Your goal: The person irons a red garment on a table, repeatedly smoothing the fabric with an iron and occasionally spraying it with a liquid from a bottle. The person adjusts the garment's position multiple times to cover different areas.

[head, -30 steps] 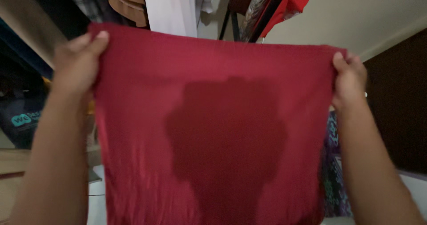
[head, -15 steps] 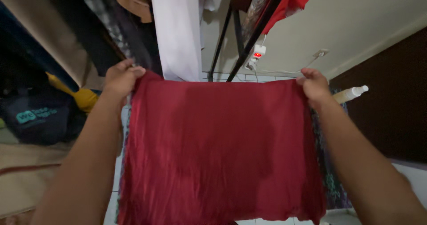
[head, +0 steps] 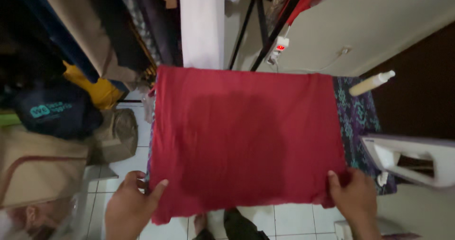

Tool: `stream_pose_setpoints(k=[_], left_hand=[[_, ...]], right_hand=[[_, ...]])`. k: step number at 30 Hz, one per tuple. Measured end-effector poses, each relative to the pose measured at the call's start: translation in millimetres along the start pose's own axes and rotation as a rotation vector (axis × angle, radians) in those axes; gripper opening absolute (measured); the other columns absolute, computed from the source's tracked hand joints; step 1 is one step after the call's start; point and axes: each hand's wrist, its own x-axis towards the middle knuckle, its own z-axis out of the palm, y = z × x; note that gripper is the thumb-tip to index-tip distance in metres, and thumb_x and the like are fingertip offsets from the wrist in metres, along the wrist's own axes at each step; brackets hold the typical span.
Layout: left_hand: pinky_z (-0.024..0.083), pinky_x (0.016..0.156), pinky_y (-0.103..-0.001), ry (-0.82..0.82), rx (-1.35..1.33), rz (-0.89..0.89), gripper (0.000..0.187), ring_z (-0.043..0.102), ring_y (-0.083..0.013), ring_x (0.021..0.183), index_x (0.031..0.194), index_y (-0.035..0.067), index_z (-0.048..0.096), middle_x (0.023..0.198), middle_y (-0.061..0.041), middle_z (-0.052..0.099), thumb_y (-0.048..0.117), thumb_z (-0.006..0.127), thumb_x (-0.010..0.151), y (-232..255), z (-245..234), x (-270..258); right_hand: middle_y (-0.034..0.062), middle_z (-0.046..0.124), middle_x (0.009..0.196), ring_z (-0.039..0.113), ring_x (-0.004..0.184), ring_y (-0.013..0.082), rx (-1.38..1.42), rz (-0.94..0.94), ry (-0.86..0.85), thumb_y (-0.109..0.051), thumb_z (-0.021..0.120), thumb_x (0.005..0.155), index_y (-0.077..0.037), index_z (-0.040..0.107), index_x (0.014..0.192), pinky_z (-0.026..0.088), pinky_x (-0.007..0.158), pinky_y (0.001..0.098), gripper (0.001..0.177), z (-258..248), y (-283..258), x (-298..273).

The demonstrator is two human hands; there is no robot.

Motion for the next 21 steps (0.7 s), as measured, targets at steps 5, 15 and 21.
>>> stream_pose_setpoints(k=[5,15,21], left_hand=[[0.056,0.07,-0.049,0.21,0.033,0.074,0.058,0.071,-0.0374,0.083,0.106,0.009,0.067,0.1,-0.014,0.072,0.054,0.08,0.072,1.4,9.2,-42.0],[0.056,0.073,-0.046,0.175,-0.197,0.083,0.032,0.073,-0.0335,0.079,0.094,0.01,0.068,0.081,-0.008,0.076,0.042,0.071,0.089,-15.6,20.4,-55.4],[0.055,0.07,-0.035,0.186,-0.418,0.007,0.042,0.071,-0.0222,0.07,0.096,0.004,0.065,0.079,-0.008,0.074,0.036,0.086,0.079,-26.4,44.6,-40.2]], right_hand=[[0.0253,0.076,0.1,0.074,0.097,0.04,0.216,0.094,-0.145,-0.042,0.075,0.087,0.005,0.071,0.113,0.056,0.088,0.0463,0.054,27.5,53.9,6.6],[0.0024,0.063,0.089,0.051,0.08,0.0163,0.893,0.276,-0.182,-0.03,0.066,0.103,0.001,0.067,0.104,0.044,0.069,0.0337,0.031,61.2,122.7,11.2],[0.0128,0.073,0.096,0.067,0.089,0.0246,0.68,0.085,-0.046,-0.025,0.069,0.094,0.0,0.067,0.107,0.052,0.079,0.0368,0.028,87.1,145.2,16.7]])
